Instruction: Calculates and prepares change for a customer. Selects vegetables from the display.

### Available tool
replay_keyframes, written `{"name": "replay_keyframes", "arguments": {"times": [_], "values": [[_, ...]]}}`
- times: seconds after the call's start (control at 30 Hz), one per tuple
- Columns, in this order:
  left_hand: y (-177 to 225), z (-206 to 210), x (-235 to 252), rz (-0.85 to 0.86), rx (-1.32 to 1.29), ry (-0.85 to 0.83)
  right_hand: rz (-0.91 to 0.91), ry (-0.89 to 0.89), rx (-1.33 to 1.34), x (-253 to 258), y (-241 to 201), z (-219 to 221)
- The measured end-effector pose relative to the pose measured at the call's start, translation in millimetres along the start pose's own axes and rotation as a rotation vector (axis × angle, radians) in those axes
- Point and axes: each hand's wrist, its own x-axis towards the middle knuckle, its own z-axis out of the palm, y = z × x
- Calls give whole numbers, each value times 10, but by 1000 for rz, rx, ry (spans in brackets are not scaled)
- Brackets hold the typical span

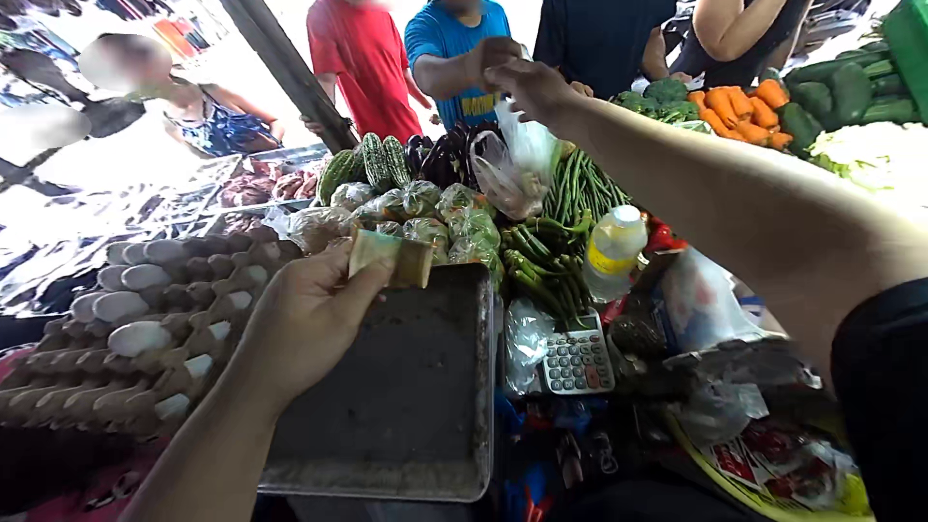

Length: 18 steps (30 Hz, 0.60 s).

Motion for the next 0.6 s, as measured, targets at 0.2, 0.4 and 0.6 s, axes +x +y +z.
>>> {"name": "replay_keyframes", "arguments": {"times": [0.2,0.4,0.6], "values": [[691,628,-99,359,-166,-30,-393,-470,108,-1820,-409,-36],[1550,1474,-682,502,-431,-205,-201,-302,219,-3415,-122,-842],[2378,2609,-1591,447,-321,-276,-44,-245,275,-5072,416,-1653]]}}
